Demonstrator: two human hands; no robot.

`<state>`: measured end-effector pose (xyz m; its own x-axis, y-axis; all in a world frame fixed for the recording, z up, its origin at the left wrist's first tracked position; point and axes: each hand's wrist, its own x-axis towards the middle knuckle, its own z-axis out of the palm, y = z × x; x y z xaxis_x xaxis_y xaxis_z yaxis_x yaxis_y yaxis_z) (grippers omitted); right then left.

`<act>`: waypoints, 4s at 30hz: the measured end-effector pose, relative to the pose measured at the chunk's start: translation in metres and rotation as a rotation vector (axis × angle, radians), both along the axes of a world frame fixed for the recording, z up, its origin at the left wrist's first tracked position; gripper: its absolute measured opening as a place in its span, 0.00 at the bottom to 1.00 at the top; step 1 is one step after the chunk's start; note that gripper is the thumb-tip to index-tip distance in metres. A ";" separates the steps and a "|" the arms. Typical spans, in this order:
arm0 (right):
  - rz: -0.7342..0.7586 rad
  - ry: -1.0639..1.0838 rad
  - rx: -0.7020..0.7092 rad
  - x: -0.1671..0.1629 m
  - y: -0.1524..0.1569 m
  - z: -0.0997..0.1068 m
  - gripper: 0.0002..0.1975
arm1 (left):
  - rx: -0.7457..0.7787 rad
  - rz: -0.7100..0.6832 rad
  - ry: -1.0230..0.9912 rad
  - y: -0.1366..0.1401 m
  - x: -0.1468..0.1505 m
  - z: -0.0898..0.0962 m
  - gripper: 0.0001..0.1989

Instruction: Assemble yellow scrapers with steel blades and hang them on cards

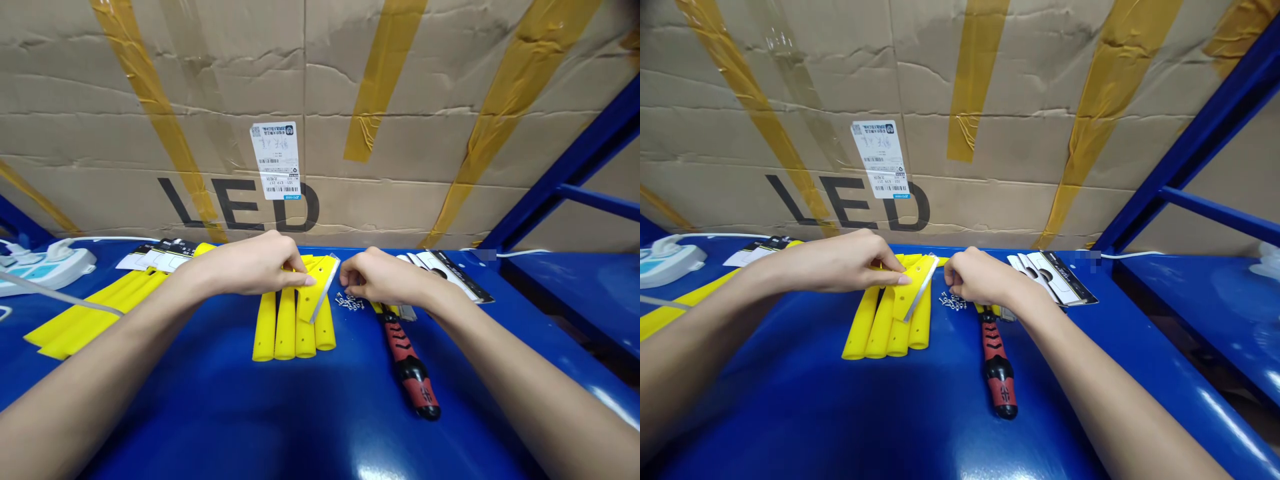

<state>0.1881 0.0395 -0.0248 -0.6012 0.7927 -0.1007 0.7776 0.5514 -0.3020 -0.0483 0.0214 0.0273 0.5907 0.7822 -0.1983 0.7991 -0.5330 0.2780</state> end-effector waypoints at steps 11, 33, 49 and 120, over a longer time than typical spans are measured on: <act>-0.030 0.064 0.080 -0.005 -0.002 -0.003 0.06 | -0.004 0.014 0.001 0.000 0.002 -0.003 0.19; 0.471 0.006 1.070 -0.018 -0.038 0.006 0.17 | -0.079 -0.027 -0.079 0.004 -0.006 0.001 0.24; 0.368 0.269 0.722 -0.010 -0.035 0.002 0.08 | -0.096 0.014 -0.100 0.003 -0.005 0.002 0.22; -0.380 1.094 -0.621 -0.015 -0.027 -0.005 0.15 | 0.149 -0.059 -0.242 -0.002 -0.001 -0.009 0.21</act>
